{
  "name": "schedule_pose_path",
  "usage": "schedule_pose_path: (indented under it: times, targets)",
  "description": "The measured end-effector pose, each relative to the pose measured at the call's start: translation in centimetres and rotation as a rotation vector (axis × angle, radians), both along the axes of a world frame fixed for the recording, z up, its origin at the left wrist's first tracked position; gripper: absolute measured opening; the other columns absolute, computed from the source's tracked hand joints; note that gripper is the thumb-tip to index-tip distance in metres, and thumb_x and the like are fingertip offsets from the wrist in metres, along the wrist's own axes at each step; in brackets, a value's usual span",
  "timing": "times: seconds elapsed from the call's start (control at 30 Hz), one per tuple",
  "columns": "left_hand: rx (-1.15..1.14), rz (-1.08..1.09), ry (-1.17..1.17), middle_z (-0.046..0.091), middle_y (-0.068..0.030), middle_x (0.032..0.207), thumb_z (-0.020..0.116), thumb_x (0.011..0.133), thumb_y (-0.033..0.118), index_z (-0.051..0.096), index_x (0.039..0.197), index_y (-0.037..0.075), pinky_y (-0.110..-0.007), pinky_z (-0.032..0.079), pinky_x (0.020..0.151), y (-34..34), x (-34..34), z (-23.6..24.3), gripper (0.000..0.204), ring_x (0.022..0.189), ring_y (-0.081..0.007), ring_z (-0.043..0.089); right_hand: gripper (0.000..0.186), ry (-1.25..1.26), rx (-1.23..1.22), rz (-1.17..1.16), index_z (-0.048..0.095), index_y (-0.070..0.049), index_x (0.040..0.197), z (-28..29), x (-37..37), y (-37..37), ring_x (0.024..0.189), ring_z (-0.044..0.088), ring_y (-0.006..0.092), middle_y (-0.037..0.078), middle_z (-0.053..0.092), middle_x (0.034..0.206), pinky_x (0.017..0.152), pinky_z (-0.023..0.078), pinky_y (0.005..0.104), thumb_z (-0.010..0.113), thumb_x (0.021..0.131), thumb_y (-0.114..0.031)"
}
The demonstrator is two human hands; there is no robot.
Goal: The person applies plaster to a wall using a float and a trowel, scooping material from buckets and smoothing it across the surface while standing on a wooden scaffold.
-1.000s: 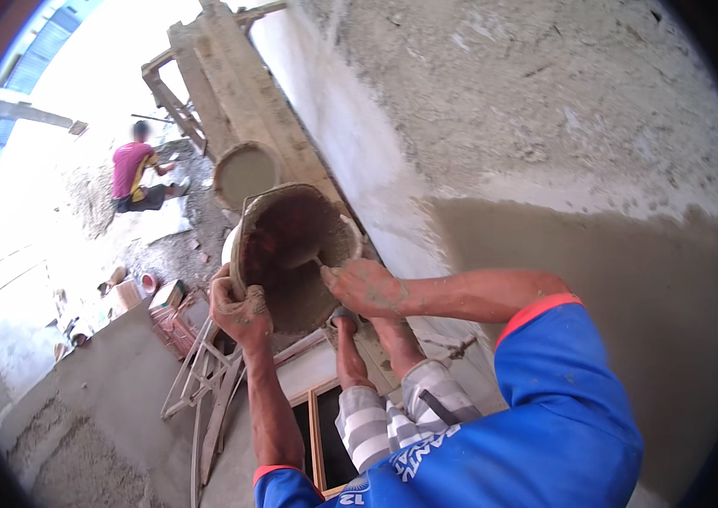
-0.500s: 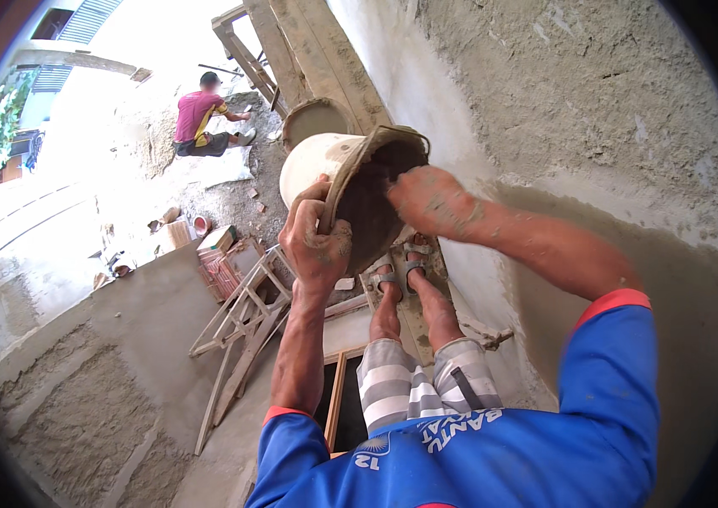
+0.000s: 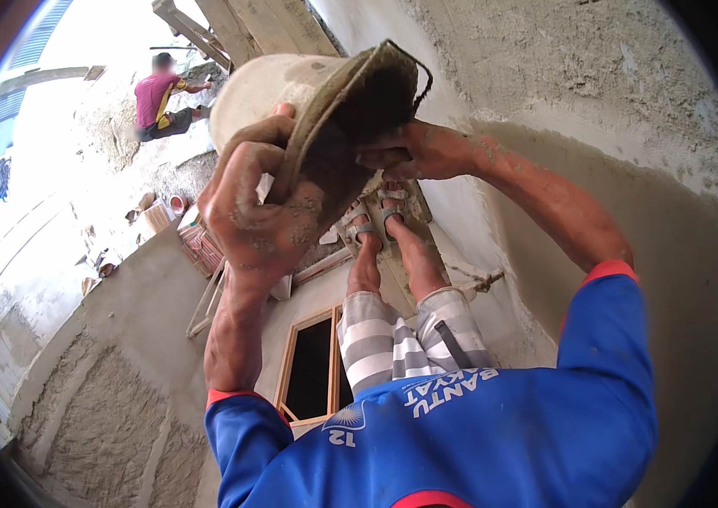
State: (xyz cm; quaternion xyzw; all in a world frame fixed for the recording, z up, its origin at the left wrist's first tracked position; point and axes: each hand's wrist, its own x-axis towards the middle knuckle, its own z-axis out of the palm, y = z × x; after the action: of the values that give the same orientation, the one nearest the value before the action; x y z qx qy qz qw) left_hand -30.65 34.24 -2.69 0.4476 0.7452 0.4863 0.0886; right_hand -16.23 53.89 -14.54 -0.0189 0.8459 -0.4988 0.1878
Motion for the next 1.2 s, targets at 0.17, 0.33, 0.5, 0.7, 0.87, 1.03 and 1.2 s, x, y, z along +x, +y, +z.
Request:
schedule_pose_path:
  times: [0.17, 0.33, 0.5, 0.7, 0.87, 1.03, 1.2]
  targets:
    - [0.014, 0.083, -0.134, 0.066, -0.0166, 0.101, 0.068, 0.068, 0.002, 0.057, 0.079, -0.002, -0.036, 0.048, 0.09, -0.5, 0.3, -1.9, 0.017, 0.105, -0.0281, 0.064, 0.057, -0.053, -0.428, -0.234, 0.046, -0.009, 0.138, -1.5, 1.6, -1.8, 0.103, 0.061, 0.0144, 0.006, 0.064, 0.119, 0.091, 0.049, 0.0294, 0.063, 0.083, -0.007]
    - [0.175, 0.173, -0.282, 0.062, -0.0139, 0.107, 0.073, 0.074, 0.01, 0.055, 0.081, -0.001, -0.03, 0.046, 0.085, -2.5, 0.6, -4.1, 0.022, 0.094, -0.0163, 0.057, 0.057, -0.289, -0.558, -0.387, 0.049, -0.009, 0.136, 1.4, 0.8, -4.1, 0.083, 0.066, 0.0129, 0.011, 0.068, 0.101, 0.074, 0.053, 0.0281, 0.067, 0.085, -0.026]
    - [0.352, 0.366, -0.449, 0.059, -0.0125, 0.108, 0.073, 0.07, 0.007, 0.05, 0.078, 0.003, -0.029, 0.043, 0.084, -4.4, 2.0, -10.3, 0.024, 0.092, -0.0142, 0.053, 0.062, -0.295, -0.544, -0.39, 0.048, -0.008, 0.137, -3.7, 2.5, -6.3, 0.076, 0.054, 0.0091, 0.001, 0.06, 0.089, 0.067, 0.047, 0.025, 0.07, 0.081, -0.021]
    - [0.291, 0.555, -0.499, 0.057, -0.0113, 0.109, 0.069, 0.063, 0.0, 0.049, 0.077, 0.004, -0.03, 0.04, 0.087, -6.6, 3.8, -17.0, 0.025, 0.093, -0.0147, 0.05, 0.063, -0.321, -0.614, -0.37, 0.048, -0.007, 0.138, -8.7, 4.7, -7.0, 0.066, 0.052, 0.0086, 0.002, 0.059, 0.081, 0.066, 0.047, 0.0256, 0.07, 0.08, -0.019]
    - [0.285, 0.721, -0.684, 0.056, -0.0099, 0.109, 0.069, 0.061, 0.0, 0.047, 0.077, 0.004, -0.028, 0.038, 0.087, -8.5, 5.7, -23.6, 0.027, 0.094, -0.0155, 0.049, 0.062, -0.515, -0.66, -0.422, 0.047, -0.008, 0.138, -12.2, 6.6, -6.9, 0.068, 0.052, 0.0089, 0.0, 0.059, 0.082, 0.068, 0.048, 0.0261, 0.068, 0.08, -0.014]
    - [-0.04, 0.851, -0.461, 0.052, -0.0099, 0.105, 0.062, 0.061, 0.001, 0.044, 0.076, 0.003, -0.031, 0.038, 0.088, -11.3, 6.8, -28.5, 0.024, 0.092, -0.0196, 0.048, 0.063, -0.675, -0.713, -0.538, 0.046, -0.007, 0.139, -15.2, 9.3, -6.5, 0.065, 0.05, 0.0075, -0.001, 0.059, 0.083, 0.061, 0.045, 0.0242, 0.066, 0.08, -0.011]
    - [-0.145, 0.958, -0.444, 0.052, -0.0039, 0.099, 0.065, 0.064, 0.0, 0.049, 0.086, 0.003, -0.027, 0.041, 0.086, -16.6, 7.0, -31.2, 0.028, 0.09, -0.0126, 0.049, 0.063, -0.739, -0.68, -0.668, 0.045, -0.008, 0.14, -19.0, 11.3, -6.9, 0.061, 0.049, 0.0064, 0.001, 0.059, 0.083, 0.056, 0.044, 0.0222, 0.062, 0.079, -0.008]
